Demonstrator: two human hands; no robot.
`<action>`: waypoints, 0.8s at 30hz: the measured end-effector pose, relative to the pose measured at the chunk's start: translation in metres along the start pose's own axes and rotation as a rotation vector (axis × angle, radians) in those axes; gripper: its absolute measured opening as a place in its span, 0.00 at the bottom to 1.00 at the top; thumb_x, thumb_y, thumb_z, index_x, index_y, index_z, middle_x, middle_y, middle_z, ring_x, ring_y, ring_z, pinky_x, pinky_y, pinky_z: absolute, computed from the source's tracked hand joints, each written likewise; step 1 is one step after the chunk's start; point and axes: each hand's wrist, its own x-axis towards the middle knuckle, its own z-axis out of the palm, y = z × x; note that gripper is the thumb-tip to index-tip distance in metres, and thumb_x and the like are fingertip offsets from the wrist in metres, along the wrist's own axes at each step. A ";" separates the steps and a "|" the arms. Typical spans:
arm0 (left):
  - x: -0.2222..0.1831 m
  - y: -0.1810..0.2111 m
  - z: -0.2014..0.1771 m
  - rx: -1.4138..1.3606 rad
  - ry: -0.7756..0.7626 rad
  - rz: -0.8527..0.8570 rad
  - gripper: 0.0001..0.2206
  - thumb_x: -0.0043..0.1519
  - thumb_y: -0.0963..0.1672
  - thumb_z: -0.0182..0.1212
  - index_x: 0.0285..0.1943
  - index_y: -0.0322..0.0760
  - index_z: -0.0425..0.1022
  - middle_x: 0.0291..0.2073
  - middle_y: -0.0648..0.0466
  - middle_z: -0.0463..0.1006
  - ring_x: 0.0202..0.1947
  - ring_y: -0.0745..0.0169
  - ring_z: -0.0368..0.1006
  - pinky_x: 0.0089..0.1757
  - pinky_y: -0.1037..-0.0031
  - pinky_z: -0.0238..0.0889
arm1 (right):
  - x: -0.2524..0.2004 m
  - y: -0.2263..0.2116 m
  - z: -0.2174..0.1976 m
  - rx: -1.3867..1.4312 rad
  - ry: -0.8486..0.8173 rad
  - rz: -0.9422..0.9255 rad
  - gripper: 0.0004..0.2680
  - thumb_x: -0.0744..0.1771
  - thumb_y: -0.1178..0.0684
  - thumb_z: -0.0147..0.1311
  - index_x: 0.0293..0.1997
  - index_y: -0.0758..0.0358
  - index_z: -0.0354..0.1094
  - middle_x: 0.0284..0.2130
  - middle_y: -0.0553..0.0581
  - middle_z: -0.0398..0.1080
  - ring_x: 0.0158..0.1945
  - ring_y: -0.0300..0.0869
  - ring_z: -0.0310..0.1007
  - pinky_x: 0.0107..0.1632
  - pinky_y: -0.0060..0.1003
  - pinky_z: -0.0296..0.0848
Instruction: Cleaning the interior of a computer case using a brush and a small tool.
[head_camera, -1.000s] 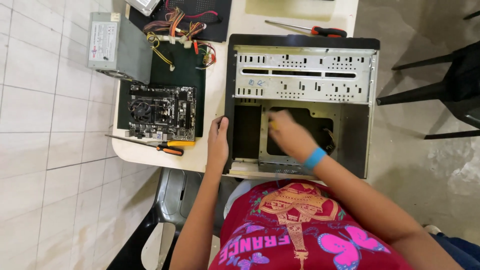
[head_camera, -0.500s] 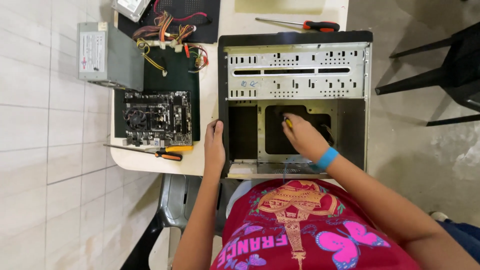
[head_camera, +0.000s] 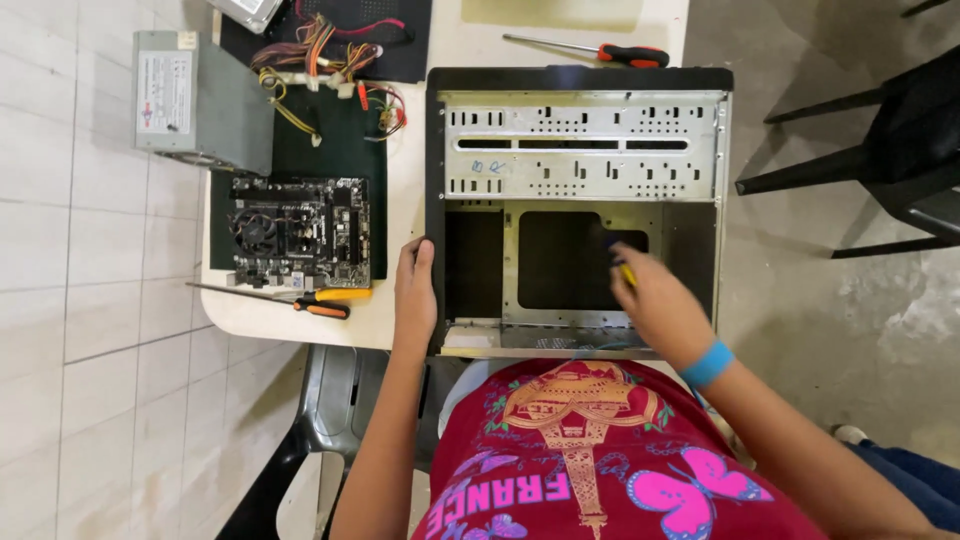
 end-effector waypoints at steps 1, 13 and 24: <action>0.001 0.000 0.000 -0.006 0.000 0.014 0.32 0.68 0.61 0.42 0.70 0.37 0.63 0.63 0.37 0.69 0.68 0.36 0.61 0.64 0.47 0.51 | -0.011 -0.008 -0.011 -0.124 0.171 -0.087 0.17 0.69 0.54 0.50 0.67 0.64 0.62 0.47 0.64 0.73 0.49 0.54 0.78 0.49 0.41 0.79; -0.003 -0.002 -0.001 -0.015 0.003 0.052 0.32 0.69 0.60 0.42 0.70 0.35 0.63 0.63 0.36 0.68 0.68 0.34 0.60 0.64 0.47 0.50 | 0.013 0.023 0.023 -0.132 0.398 -0.215 0.14 0.72 0.56 0.50 0.66 0.68 0.65 0.49 0.66 0.73 0.52 0.55 0.76 0.52 0.44 0.76; -0.001 -0.008 0.000 -0.029 0.003 0.077 0.30 0.70 0.59 0.43 0.69 0.35 0.65 0.62 0.37 0.70 0.67 0.36 0.60 0.64 0.47 0.50 | 0.027 0.040 0.007 -0.064 0.593 -0.160 0.13 0.74 0.56 0.49 0.64 0.74 0.65 0.51 0.70 0.71 0.52 0.62 0.74 0.51 0.49 0.76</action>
